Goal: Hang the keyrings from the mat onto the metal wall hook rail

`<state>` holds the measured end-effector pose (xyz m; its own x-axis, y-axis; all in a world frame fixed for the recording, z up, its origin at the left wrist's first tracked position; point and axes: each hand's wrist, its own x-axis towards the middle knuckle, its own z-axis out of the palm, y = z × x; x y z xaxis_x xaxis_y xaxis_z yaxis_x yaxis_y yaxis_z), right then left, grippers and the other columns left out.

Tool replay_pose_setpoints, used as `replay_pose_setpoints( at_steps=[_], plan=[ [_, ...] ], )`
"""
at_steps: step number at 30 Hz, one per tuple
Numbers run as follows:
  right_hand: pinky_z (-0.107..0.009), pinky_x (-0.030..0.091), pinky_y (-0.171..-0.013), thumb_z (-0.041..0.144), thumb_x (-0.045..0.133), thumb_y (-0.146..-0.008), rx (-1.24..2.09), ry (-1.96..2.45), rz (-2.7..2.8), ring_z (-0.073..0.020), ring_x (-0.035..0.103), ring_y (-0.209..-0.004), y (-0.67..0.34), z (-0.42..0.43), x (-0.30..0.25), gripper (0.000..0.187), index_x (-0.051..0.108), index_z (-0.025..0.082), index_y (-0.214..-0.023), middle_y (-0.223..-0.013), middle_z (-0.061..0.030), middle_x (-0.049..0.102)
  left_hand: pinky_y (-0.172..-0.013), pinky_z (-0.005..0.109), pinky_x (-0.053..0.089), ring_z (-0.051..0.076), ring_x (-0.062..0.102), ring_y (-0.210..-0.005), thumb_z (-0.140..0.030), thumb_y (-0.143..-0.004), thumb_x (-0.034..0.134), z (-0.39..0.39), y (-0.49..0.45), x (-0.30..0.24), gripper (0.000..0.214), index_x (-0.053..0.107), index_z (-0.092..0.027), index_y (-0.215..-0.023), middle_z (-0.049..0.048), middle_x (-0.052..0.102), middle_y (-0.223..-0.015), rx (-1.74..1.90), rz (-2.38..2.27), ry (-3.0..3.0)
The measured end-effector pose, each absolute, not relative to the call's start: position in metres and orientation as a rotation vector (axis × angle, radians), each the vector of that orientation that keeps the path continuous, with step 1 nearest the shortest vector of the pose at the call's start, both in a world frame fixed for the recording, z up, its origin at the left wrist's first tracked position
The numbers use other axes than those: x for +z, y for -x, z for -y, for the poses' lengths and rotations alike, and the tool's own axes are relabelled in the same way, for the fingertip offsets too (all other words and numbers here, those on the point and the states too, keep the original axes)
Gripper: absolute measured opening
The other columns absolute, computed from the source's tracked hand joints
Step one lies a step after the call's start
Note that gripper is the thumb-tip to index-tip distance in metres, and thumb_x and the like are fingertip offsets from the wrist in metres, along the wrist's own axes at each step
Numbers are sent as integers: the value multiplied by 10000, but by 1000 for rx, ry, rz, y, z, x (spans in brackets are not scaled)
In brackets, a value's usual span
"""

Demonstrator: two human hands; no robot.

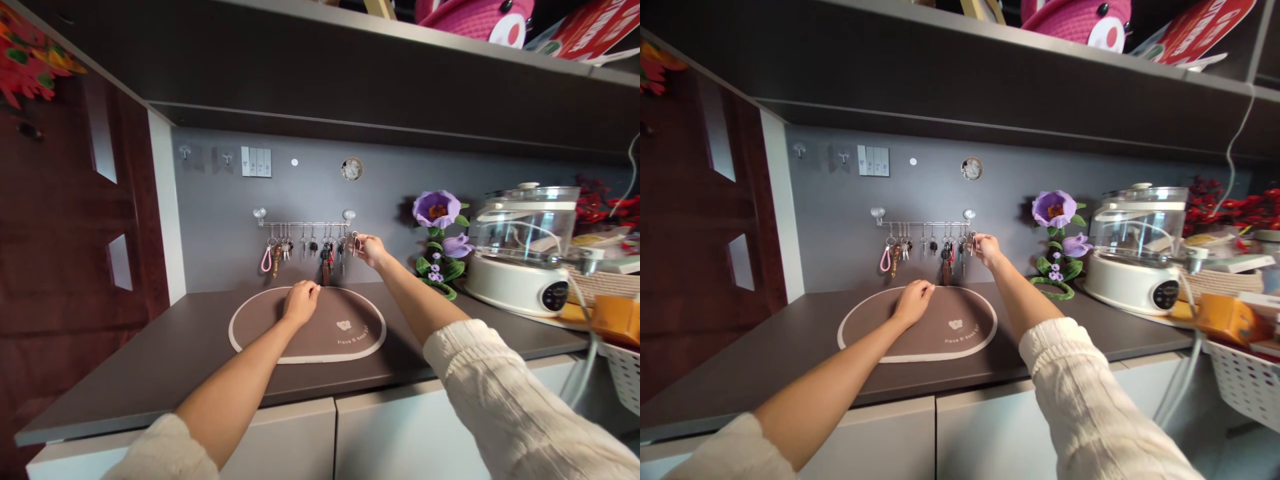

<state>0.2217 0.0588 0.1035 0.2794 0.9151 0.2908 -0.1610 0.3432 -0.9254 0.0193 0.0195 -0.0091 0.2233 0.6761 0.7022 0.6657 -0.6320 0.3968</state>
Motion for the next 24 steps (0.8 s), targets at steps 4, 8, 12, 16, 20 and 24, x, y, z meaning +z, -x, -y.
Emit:
replay_pose_setpoints(
  at_steps=[4,8,12,16,20,24],
  plan=[
    [-241,490,-546,15,454,-663,900,991,1015,-84,527,-491,-222,-69,108,146,531,138,-665,-523,-3,535,-656,261,340,145,502,-700,-274,-822,389,-21,-19,-10,266,588,-168,-680,44,590,-712,1413,-1350,-2437],
    [-222,488,-544,2,437,-665,907,1023,1036,-66,497,-462,-220,-78,109,167,532,135,-631,-490,-2,523,-655,257,347,143,506,-699,-276,-819,392,-22,-19,-10,262,588,-168,-683,43,590,-710,1407,-1357,-2412],
    [-205,477,-519,-10,435,-656,900,1041,1038,-57,472,-442,-218,-84,109,174,514,137,-606,-469,3,509,-663,254,350,140,509,-705,-278,-819,393,-23,-18,-10,263,590,-166,-683,43,592,-719,1415,-1359,-2392],
    [-194,458,-481,-3,460,-651,893,1057,1013,-55,464,-432,-219,-89,105,154,510,138,-615,-466,10,503,-655,251,344,136,502,-691,-284,-821,390,-24,-18,-11,267,591,-167,-689,38,587,-711,1416,-1370,-2395],
    [-187,434,-447,14,502,-646,894,1058,1003,-59,469,-423,-223,-94,97,134,506,134,-585,-459,6,495,-645,254,337,137,494,-679,-289,-823,389,-25,-18,-11,270,582,-168,-677,37,579,-698,1426,-1365,-2395],
    [-184,420,-430,37,525,-661,891,1042,979,-60,465,-411,-223,-99,91,121,509,141,-602,-452,19,488,-636,258,331,136,481,-661,-288,-822,392,-26,-17,-12,272,579,-166,-667,36,572,-686,1431,-1366,-2396]
  ],
)
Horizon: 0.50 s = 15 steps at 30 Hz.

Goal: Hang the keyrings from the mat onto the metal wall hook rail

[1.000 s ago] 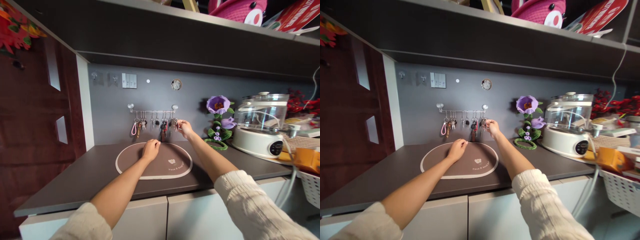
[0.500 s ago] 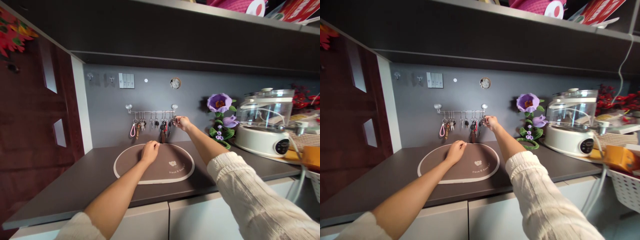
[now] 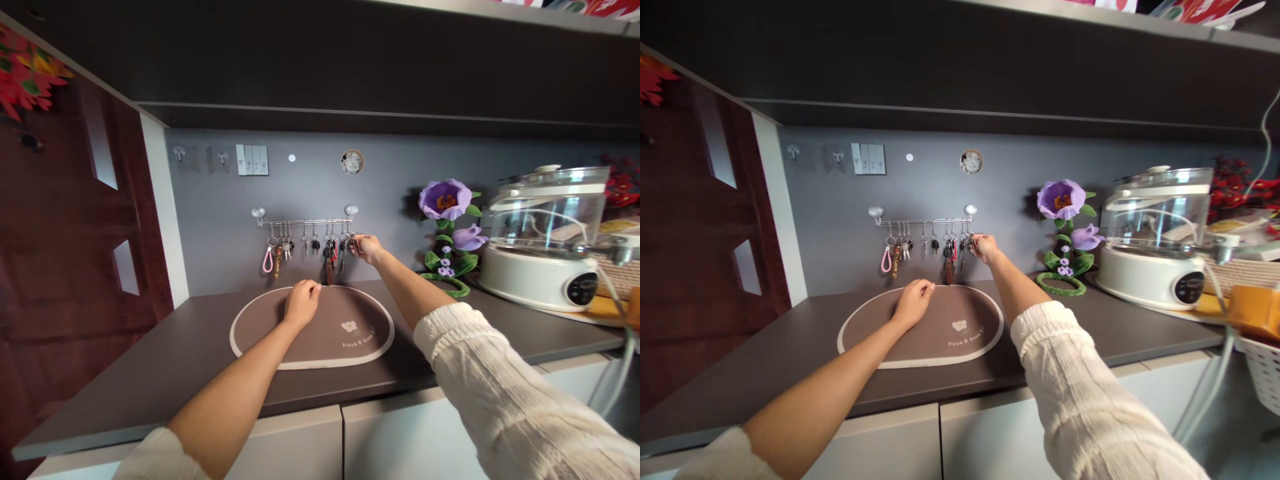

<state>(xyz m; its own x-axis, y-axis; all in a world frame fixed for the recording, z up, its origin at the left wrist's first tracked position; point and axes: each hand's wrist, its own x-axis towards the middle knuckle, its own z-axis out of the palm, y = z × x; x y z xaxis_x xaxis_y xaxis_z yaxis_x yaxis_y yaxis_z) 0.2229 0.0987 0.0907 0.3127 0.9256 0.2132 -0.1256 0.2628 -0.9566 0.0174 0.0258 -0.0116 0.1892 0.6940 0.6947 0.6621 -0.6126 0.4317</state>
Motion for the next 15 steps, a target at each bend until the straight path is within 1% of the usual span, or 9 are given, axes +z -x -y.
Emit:
replay_pose_setpoints(
  at_steps=[4,10,15],
  plan=[
    [-172,407,-424,55,518,-689,905,1018,961,-52,456,-406,-220,-99,87,117,507,150,-621,-458,28,491,-636,256,331,134,477,-658,-284,-820,398,-26,-17,-12,265,581,-166,-668,34,569,-686,1423,-1375,-2398],
    [-178,426,-450,69,476,-724,956,1026,924,-43,440,-399,-219,-94,78,128,505,147,-627,-470,32,481,-661,253,351,140,502,-698,-283,-818,399,-29,-17,-13,255,586,-166,-689,41,582,-713,1406,-1385,-2383],
    [-201,465,-478,141,478,-764,978,1053,843,-61,488,-445,-221,-85,64,90,481,164,-677,-523,26,488,-697,262,372,145,517,-736,-282,-815,404,-29,-15,-13,246,598,-159,-727,54,593,-754,1383,-1382,-2368]
  ],
)
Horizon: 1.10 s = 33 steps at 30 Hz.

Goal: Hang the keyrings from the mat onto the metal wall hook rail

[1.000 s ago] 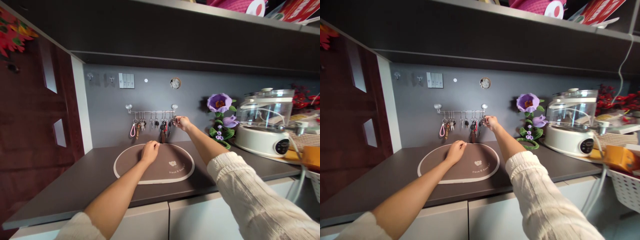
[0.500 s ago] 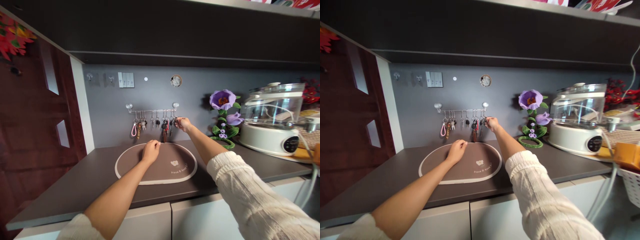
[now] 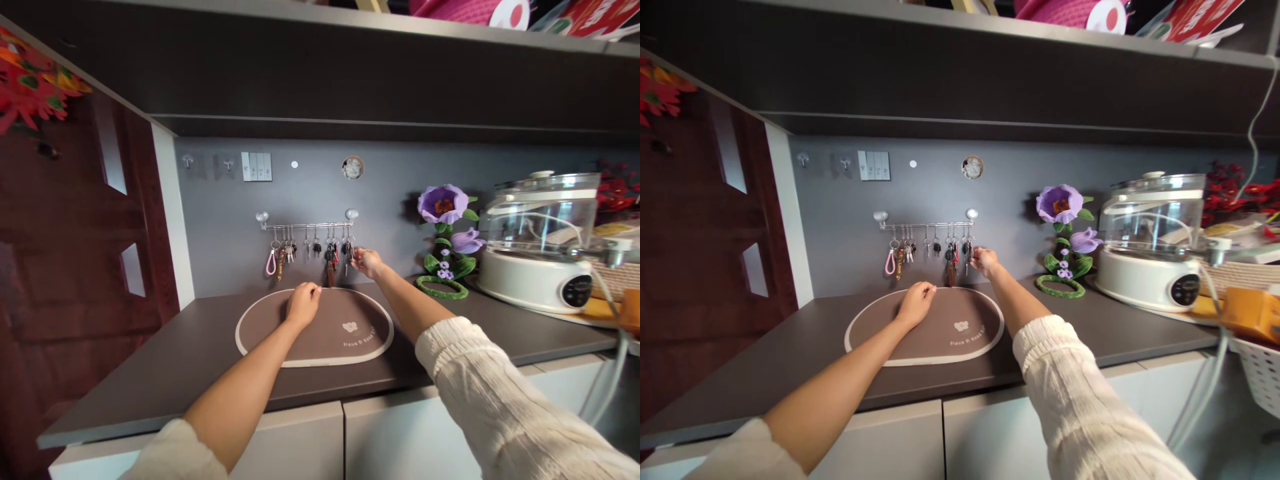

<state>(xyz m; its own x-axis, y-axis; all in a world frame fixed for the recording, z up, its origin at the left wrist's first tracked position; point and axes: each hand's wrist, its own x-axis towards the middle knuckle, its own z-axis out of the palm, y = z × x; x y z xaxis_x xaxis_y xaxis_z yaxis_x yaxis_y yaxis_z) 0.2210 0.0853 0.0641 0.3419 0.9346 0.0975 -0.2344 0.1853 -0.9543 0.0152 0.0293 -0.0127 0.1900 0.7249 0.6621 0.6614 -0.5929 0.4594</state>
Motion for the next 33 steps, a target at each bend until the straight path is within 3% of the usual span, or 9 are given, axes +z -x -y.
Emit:
replay_pose_setpoints(
  at_steps=[8,12,14,17,20,23,28,33],
  plan=[
    [-224,485,-490,125,461,-758,1016,1144,757,-81,519,-478,-204,-40,43,72,468,179,-713,-569,6,483,-738,273,398,138,521,-769,-266,-768,483,-20,-6,-12,175,594,-170,-865,45,570,-820,1378,-1413,-2218],
    [-199,472,-510,178,484,-748,1014,1089,873,-76,531,-545,-182,-5,38,33,507,192,-768,-677,-8,536,-699,251,403,106,498,-675,-254,-714,554,-5,-2,-3,341,526,-157,-1040,-6,520,-723,1451,-1363,-1990],
    [-188,452,-509,225,524,-727,970,1014,997,-68,513,-556,-173,12,35,114,536,208,-839,-729,4,543,-655,230,397,84,465,-602,-216,-699,562,8,2,5,482,444,-168,-1164,-42,475,-658,1491,-1251,-1932],
    [-184,430,-538,256,585,-684,878,880,1204,-61,472,-557,-163,35,31,385,517,263,-1063,-706,41,511,-669,211,389,65,440,-586,-148,-693,551,33,11,15,685,268,-195,-1315,-66,434,-628,1559,-1035,-1948],
    [-192,423,-604,240,613,-673,784,760,1399,-67,445,-573,-159,54,27,666,346,311,-1279,-663,64,490,-665,208,384,59,428,-583,-136,-702,544,57,25,20,852,38,-220,-1383,-69,441,-640,1520,-926,-2010],
    [-198,418,-625,219,631,-665,753,720,1521,-76,435,-588,-160,71,22,821,199,302,-1358,-686,56,523,-643,203,377,54,413,-567,-149,-705,552,71,39,15,952,-126,-230,-1368,-71,462,-656,1472,-944,-2066],
    [-216,427,-621,184,640,-645,798,763,1573,-94,454,-599,-164,89,9,958,46,263,-1392,-672,50,532,-615,186,371,47,402,-554,-149,-698,556,79,53,-2,1005,-212,-244,-1338,-79,463,-671,1446,-997,-2064],
    [-231,434,-649,165,636,-635,801,806,1539,-104,467,-620,-165,91,2,932,97,234,-1392,-646,46,529,-602,175,372,49,410,-569,-134,-700,543,82,55,-9,985,-193,-240,-1346,-78,450,-673,1417,-980,-2092]
  ],
)
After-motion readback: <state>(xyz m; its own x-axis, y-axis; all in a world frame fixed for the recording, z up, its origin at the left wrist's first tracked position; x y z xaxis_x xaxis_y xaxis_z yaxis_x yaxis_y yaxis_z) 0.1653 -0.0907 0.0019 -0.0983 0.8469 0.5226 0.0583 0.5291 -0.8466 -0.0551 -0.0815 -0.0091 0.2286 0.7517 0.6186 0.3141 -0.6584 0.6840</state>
